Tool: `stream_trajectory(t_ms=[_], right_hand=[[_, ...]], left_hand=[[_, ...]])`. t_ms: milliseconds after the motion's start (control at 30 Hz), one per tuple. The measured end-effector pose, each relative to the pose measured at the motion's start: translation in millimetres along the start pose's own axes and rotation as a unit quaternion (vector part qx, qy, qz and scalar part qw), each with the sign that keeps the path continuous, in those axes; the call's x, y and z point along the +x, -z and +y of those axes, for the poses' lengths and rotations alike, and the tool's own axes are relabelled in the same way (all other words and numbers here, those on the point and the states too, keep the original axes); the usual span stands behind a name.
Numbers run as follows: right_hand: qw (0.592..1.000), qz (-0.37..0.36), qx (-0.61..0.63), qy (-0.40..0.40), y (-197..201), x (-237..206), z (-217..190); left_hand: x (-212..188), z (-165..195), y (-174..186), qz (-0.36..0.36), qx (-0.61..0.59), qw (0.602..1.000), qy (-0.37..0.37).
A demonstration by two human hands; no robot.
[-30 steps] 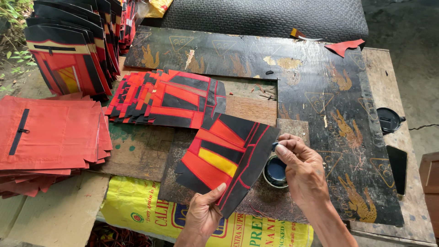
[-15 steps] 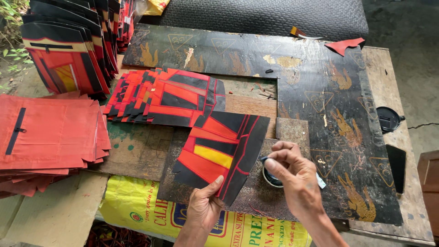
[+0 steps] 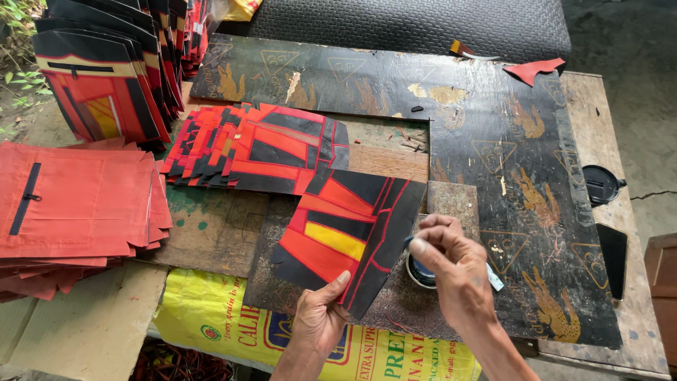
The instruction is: The person repeatedly picks up red and black leather pieces from a stack, applies dark paint along the edges using a small brush, and places each piece back on the stack. The process is repeated continuously throughout the clip.
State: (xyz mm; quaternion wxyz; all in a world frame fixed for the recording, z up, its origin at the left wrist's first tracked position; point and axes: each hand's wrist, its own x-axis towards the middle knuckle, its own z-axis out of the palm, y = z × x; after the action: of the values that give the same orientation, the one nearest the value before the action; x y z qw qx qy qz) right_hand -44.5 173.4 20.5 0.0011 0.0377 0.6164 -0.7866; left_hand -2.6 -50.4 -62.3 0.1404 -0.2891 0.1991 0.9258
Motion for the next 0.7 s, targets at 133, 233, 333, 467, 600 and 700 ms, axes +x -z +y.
stream_trajectory(t_ms=[133,233,333,467,600,700], right_hand=[[0.999,-0.004,-0.035,-0.01,0.4,-4.6,4.1],[1.0,0.02,-0.018,0.001,5.3,4.4,2.6],[0.999,0.038,0.027,-0.001,10.2,15.8,-1.4],[1.0,0.014,0.01,0.013,10.6,11.4,-3.6],[1.0,0.008,0.02,-0.012,7.4,4.5,-2.1],[1.0,0.011,0.027,0.005,7.5,5.5,-3.1]], left_hand=[[1.0,1.2,0.5,-0.006,0.008,1.0,0.002],[-3.8,1.2,0.9,-0.028,0.018,0.999,0.007],[-9.7,1.7,0.2,0.001,0.021,1.0,0.019],[-12.5,1.8,-2.8,-0.007,0.021,1.0,0.01],[-11.5,2.4,-3.7,0.002,0.004,1.0,0.021],[-12.5,0.2,-1.8,-0.002,0.007,1.0,0.022]])
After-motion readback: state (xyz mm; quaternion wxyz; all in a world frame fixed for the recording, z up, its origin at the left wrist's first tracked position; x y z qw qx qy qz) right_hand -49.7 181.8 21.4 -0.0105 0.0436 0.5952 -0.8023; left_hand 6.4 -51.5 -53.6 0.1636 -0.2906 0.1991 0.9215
